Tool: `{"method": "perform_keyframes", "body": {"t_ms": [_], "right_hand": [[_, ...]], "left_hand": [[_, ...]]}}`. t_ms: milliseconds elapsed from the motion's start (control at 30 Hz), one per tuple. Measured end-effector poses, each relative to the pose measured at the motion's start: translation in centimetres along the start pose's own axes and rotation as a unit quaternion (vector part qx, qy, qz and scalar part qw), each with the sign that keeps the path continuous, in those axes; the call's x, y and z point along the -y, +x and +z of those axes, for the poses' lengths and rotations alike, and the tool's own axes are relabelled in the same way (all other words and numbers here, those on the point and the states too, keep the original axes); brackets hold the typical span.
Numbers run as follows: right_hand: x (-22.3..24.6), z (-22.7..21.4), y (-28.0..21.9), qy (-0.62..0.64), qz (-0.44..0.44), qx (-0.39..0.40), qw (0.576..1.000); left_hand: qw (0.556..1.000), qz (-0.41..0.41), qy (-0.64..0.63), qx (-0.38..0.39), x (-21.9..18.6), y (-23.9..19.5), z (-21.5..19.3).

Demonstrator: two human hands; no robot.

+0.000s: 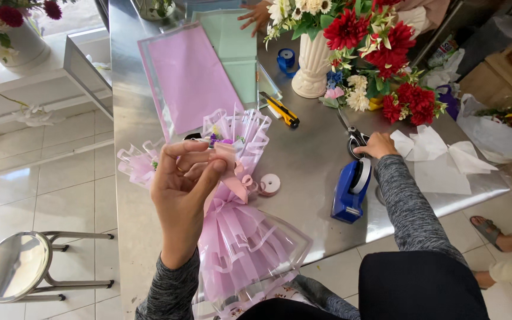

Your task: The person prepares a bouquet by folding pink tissue paper around the stems, securing it with tape and a pink ribbon, and trimming the ribbon with shears.

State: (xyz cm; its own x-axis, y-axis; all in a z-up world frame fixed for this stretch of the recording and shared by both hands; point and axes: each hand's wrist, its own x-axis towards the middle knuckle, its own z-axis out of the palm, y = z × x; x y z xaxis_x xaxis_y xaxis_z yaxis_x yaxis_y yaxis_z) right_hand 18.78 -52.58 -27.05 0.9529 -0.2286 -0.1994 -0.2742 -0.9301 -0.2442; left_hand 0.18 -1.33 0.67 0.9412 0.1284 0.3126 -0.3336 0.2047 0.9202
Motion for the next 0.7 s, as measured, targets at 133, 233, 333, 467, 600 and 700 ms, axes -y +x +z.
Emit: {"method": "perform_keyframes", "body": {"t_ms": [133,233,333,467,600,700], "right_hand": [[-0.9,1.0,0.4,-0.032,0.046,0.008,0.998],[-1.5,1.0,1.5,-0.043,0.038,0.028,0.998],[0.3,-2.7,-1.4,0.102,0.059,0.061,0.991],[6.4,-13.0,-10.1,0.162,0.095,0.148,0.971],[7.9,-17.2,-18.3,0.129,0.055,0.118,0.983],[9.4,-17.2,-24.4,0.278,-0.016,0.131,0.951]], "left_hand": [[1.000,-0.001,-0.009,-0.019,0.6,-0.2,-0.7],[1.000,0.000,-0.019,-0.024,0.4,-0.2,-0.5],[1.000,-0.002,-0.023,-0.018,0.4,0.0,-0.2],[1.000,0.004,-0.026,0.015,0.1,0.5,0.1],[1.000,-0.011,-0.017,0.024,0.2,1.2,0.8],[0.999,0.019,-0.014,0.037,0.2,1.7,1.7]]}}
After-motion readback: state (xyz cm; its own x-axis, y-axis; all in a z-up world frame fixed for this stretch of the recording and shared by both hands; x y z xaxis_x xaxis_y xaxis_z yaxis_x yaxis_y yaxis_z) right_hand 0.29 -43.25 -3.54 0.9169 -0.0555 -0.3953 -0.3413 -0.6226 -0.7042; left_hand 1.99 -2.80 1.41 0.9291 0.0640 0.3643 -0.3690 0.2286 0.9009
